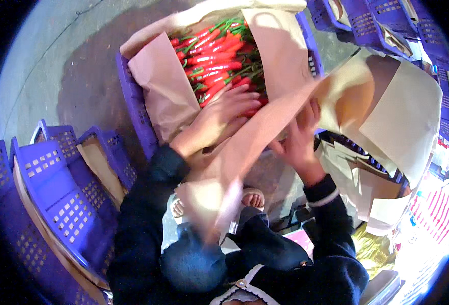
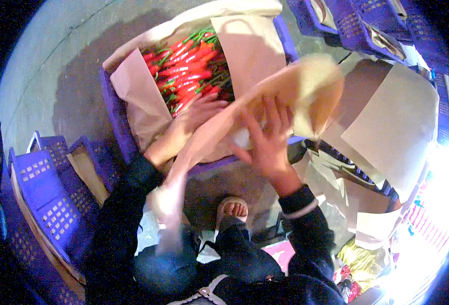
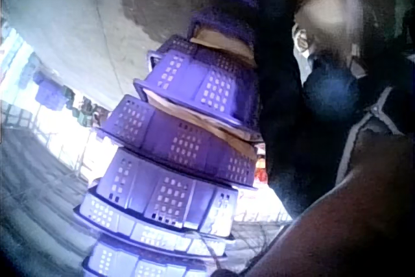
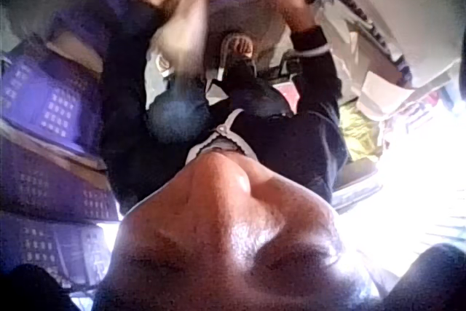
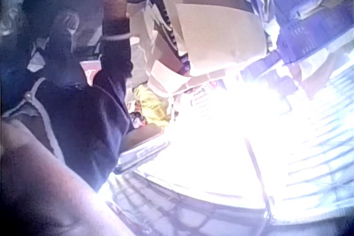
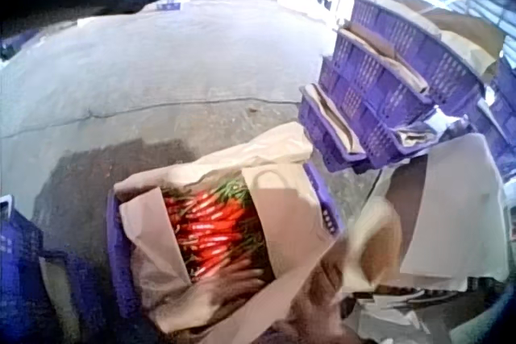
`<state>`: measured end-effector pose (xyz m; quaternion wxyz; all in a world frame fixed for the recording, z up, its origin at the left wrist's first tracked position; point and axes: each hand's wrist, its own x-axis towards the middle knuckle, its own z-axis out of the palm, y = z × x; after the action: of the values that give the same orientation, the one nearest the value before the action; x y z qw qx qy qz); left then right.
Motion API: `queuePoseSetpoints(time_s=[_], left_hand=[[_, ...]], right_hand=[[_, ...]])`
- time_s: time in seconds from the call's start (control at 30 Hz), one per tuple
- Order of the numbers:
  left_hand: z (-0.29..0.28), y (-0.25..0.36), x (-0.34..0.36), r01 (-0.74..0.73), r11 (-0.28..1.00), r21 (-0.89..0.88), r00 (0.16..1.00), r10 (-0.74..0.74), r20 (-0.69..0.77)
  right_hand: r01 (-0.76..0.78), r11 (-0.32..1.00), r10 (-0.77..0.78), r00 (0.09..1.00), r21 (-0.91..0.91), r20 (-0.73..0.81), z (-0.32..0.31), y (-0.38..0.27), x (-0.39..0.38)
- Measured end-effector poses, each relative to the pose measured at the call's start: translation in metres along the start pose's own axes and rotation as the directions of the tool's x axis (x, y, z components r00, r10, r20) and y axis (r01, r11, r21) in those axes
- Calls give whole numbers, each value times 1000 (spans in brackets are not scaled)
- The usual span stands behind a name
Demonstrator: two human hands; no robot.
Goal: The person sits on the floor and sorts red chili peppers from a large pile into cardboard boxes lined with paper. They pick up handfuls of peppers, inspect them, and place them into the boxes. The person also uses a digital scale to weigh a box of peppers.
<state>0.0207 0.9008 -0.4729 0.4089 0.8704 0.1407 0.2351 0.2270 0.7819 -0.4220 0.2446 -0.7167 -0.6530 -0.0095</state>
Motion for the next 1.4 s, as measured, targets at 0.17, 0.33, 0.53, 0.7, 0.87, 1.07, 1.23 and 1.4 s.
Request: queuePoseSetpoints(time_s=[0.17,0.33,0.53,0.7,0.87,1.07,1.23,1.4], left_hand=[[-34,0,-7,137,766,-628,627,-558,-544],[-138,-38,-9,662,750,12,400,-340,-851],[-222,-165,-36,596,135,-792,271,-962,40],[-229,-154,-41,424,601,-678,375,-798,-472],[-160,3,-22,482,796,-366,504,-594,-627],[-204,76,65,423,678,-601,669,-681,-298],[-239,59,140,514,777,364,820,-570,58],[-123,102,133,78,803,591,869,-346,355]], right_hand=[[-53,982,91,974,-180,207,72,-33,71],[-80,977,122,971,-200,205,79,-32,90],[-69,985,97,978,-156,182,86,-33,89],[-52,988,75,985,-144,158,89,-34,89],[-61,986,89,980,-158,177,83,-29,88],[-71,991,85,990,-117,116,84,-21,80],[-16,999,18,999,-46,47,90,-40,89],[30,987,-3,985,-155,170,60,-20,88]])
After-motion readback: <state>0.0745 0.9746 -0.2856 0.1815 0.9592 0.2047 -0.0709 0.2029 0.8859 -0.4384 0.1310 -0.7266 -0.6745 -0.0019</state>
